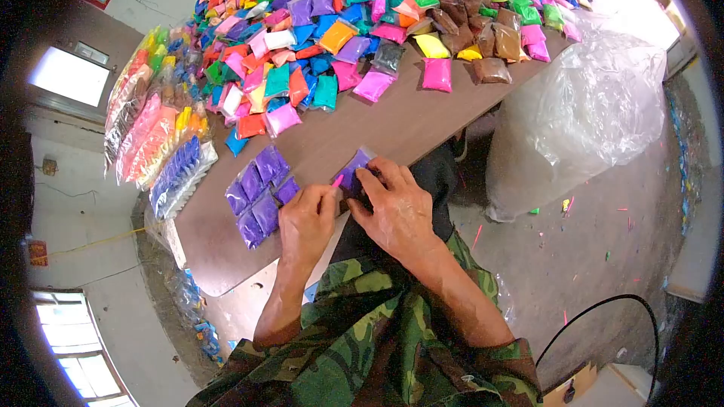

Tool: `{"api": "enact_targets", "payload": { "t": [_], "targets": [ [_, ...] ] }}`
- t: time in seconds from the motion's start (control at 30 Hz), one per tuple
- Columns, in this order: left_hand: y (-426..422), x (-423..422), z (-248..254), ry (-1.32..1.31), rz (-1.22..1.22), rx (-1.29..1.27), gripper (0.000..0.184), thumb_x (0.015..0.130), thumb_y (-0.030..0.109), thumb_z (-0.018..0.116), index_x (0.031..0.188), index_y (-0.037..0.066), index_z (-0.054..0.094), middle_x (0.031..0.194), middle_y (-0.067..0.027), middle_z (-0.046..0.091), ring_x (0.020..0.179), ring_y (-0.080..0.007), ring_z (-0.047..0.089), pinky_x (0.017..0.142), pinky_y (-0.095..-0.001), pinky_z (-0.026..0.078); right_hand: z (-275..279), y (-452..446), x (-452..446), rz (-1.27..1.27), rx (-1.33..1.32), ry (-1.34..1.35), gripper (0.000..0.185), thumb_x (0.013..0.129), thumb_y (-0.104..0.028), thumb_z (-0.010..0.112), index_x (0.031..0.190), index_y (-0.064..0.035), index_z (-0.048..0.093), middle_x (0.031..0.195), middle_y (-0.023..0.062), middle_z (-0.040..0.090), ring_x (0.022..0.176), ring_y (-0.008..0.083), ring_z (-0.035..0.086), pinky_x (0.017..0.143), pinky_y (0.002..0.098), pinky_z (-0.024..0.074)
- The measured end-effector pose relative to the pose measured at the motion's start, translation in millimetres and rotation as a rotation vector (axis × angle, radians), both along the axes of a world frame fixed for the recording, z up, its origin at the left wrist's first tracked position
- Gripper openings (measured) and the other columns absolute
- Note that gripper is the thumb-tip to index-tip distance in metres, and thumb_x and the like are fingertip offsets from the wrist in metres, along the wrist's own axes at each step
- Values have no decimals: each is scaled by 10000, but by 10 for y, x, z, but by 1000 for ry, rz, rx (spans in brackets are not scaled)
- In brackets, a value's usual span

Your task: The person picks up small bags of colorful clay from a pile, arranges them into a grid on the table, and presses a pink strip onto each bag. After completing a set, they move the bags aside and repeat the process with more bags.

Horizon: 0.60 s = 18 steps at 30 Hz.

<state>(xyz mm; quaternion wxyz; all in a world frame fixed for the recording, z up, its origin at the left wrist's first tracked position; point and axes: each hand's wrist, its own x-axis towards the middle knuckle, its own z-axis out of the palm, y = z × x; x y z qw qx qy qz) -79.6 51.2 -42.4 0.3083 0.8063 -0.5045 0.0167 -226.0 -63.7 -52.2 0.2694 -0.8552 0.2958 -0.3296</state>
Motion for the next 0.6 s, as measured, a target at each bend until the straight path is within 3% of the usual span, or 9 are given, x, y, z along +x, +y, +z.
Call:
{"api": "enact_targets", "payload": {
  "t": [0.27,0.37,0.53,0.6],
  "targets": [
    [-12,-95,6,41,1,-53,71,987,116,750,973,68,700,888,-151,740,779,-405,728,655,-498,574,12,17,-1,-7,-27,42,429,799,-187,887,1198,-84,770,1273,80,696,1058,297,721,832,417,616],
    [38,-47,77,7,62,-62,107,986,115,782,975,16,745,845,-170,743,726,-309,745,647,-414,564,47,15,-21,12,-83,41,393,827,-134,836,1206,-71,749,1302,97,682,1033,301,724,819,425,622],
    [519,377,306,58,307,-237,118,1013,176,793,995,60,782,745,-12,703,656,-60,608,560,-291,487,28,41,-35,21,-89,-23,401,835,4,764,1226,-84,753,1342,113,690,1012,300,748,806,418,633],
    [770,633,422,67,469,-206,124,1027,148,765,975,35,767,727,-51,693,627,-86,625,586,-311,523,-78,15,-26,33,-128,-47,365,843,-8,777,1201,-83,763,1321,113,706,1032,298,751,814,411,635]
  ]
}}
